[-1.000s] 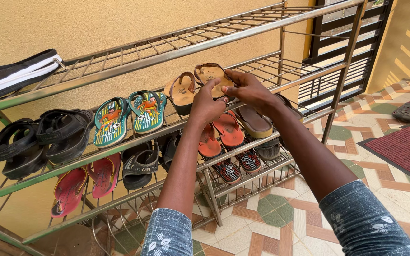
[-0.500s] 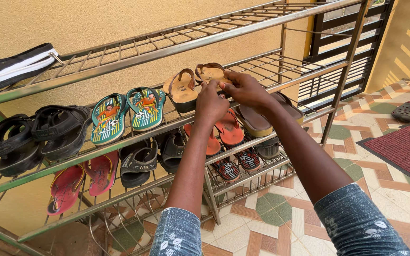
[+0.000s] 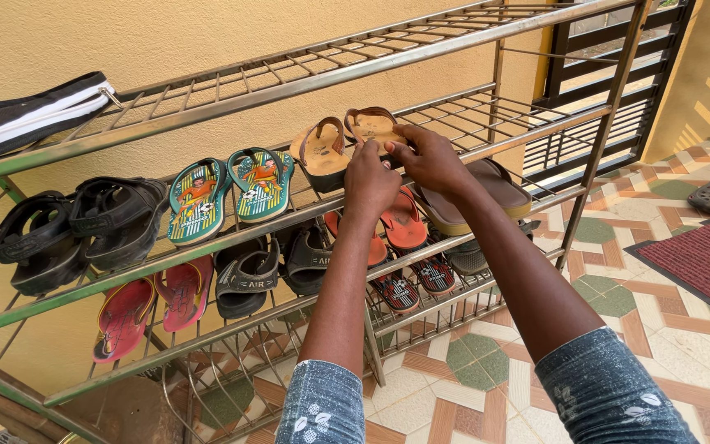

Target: The person sits on the floor and organizes various shoes and sandals on a metal shoe rack. They pick up pairs of sandals and flip-flops, place them on the rack, and adjust their positions to keep the area tidy.

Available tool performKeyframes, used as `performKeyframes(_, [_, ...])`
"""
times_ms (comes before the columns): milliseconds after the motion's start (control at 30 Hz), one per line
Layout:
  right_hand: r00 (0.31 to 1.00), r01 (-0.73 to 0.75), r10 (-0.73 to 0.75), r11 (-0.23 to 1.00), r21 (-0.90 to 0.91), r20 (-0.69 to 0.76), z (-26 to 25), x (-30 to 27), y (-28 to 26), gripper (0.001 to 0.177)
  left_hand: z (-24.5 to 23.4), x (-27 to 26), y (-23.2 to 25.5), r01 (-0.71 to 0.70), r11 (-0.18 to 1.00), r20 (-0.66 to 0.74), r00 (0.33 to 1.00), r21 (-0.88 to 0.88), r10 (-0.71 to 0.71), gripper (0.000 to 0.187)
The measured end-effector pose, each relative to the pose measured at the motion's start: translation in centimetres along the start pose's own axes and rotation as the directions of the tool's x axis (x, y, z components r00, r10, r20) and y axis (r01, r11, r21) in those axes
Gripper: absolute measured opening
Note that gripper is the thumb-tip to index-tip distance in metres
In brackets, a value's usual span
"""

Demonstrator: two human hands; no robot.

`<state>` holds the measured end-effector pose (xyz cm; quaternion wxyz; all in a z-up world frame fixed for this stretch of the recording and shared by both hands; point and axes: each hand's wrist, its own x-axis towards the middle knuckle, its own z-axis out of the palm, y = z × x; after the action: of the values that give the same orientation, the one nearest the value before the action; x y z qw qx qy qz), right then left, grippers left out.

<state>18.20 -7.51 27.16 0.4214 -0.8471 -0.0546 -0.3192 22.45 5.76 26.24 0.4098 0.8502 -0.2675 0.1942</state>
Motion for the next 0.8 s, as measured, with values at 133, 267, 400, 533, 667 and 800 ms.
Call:
performKeyframes(133, [1.000,0.003,-0.004,0.999,-0.047,-0.028,0.3,-0.4,-0.2,0.052,-0.2,-0.2,0.1,-0.002,1.000,-0.006,1.000,-0.023,0.002,0.032])
performKeyframes(267, [0.986,0.141,-0.150,0.984,-0.113,-0.076,0.7,-0.6,0.6,0.050,0.0,-1.1,0.4,-0.060,0.998,-0.073,0.996,-0.019,0.058,0.032])
performKeyframes(400, [0.947,0.291,-0.308,0.942,-0.167,-0.087,1.1,-0.7,1.8,0.050,0.5,-2.2,0.7,-0.114,0.993,-0.129,0.986,-0.026,0.110,0.030])
performKeyframes(533, [0.939,0.314,-0.334,0.930,-0.191,-0.080,1.1,-1.6,2.5,0.051,0.6,-3.2,0.7,-0.160,0.987,-0.135,0.978,0.022,0.162,0.045])
performKeyframes(667, [0.921,0.373,-0.390,0.897,-0.236,-0.025,1.0,-3.3,2.3,0.055,0.3,-5.5,0.7,-0.235,0.967,-0.141,0.959,0.095,0.246,0.064])
performKeyframes(800, [0.924,0.381,-0.374,0.885,-0.267,0.079,0.4,-5.7,1.6,0.066,-0.1,-7.6,0.7,-0.266,0.927,-0.069,0.954,0.266,0.293,0.068])
